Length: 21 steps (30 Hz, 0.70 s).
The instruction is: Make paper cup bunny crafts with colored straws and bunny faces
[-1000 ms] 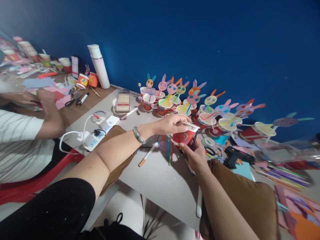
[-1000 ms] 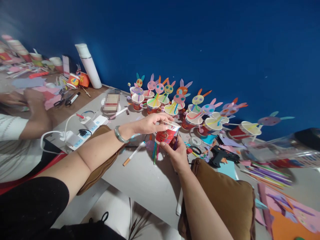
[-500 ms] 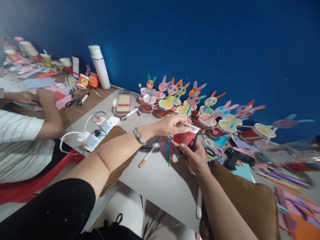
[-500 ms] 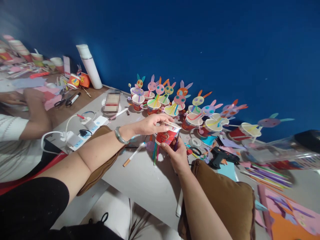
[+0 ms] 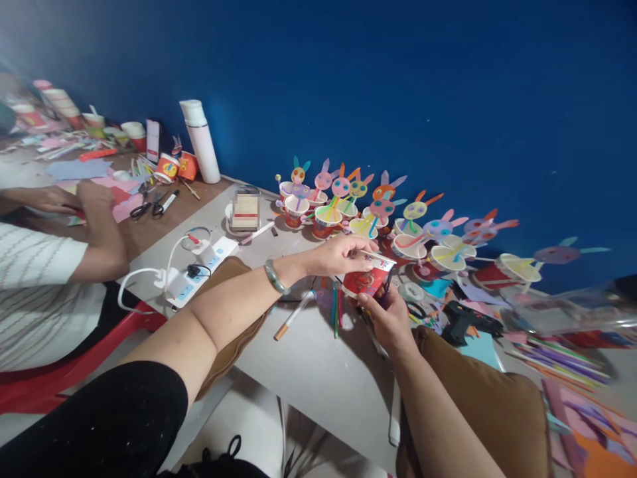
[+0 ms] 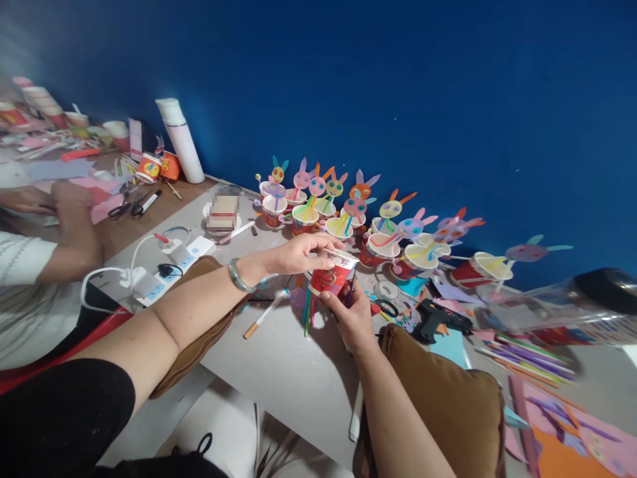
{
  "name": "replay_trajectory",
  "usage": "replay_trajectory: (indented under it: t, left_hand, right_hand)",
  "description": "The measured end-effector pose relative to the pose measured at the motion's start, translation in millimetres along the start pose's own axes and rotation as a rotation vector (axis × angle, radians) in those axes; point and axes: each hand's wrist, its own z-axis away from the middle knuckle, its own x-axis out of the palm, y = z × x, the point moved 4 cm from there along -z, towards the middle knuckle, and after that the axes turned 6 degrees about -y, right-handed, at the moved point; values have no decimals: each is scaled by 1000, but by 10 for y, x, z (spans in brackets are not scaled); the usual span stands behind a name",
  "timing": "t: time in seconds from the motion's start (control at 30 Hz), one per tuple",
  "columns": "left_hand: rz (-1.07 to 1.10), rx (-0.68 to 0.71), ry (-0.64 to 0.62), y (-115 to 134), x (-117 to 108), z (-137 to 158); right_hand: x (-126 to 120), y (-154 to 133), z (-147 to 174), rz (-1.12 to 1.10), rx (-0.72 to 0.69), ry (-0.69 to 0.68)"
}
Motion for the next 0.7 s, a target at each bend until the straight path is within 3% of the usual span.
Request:
replay_trajectory:
  t: [0.3, 0.7]
  left_hand:
    - [31, -52, -40, -22, 8, -9]
    - [123, -39, 5, -59, -39, -4]
  right_hand:
    - [-14, 33, 3, 7, -2, 19]
    - [-30, 27, 8, 59, -23, 19]
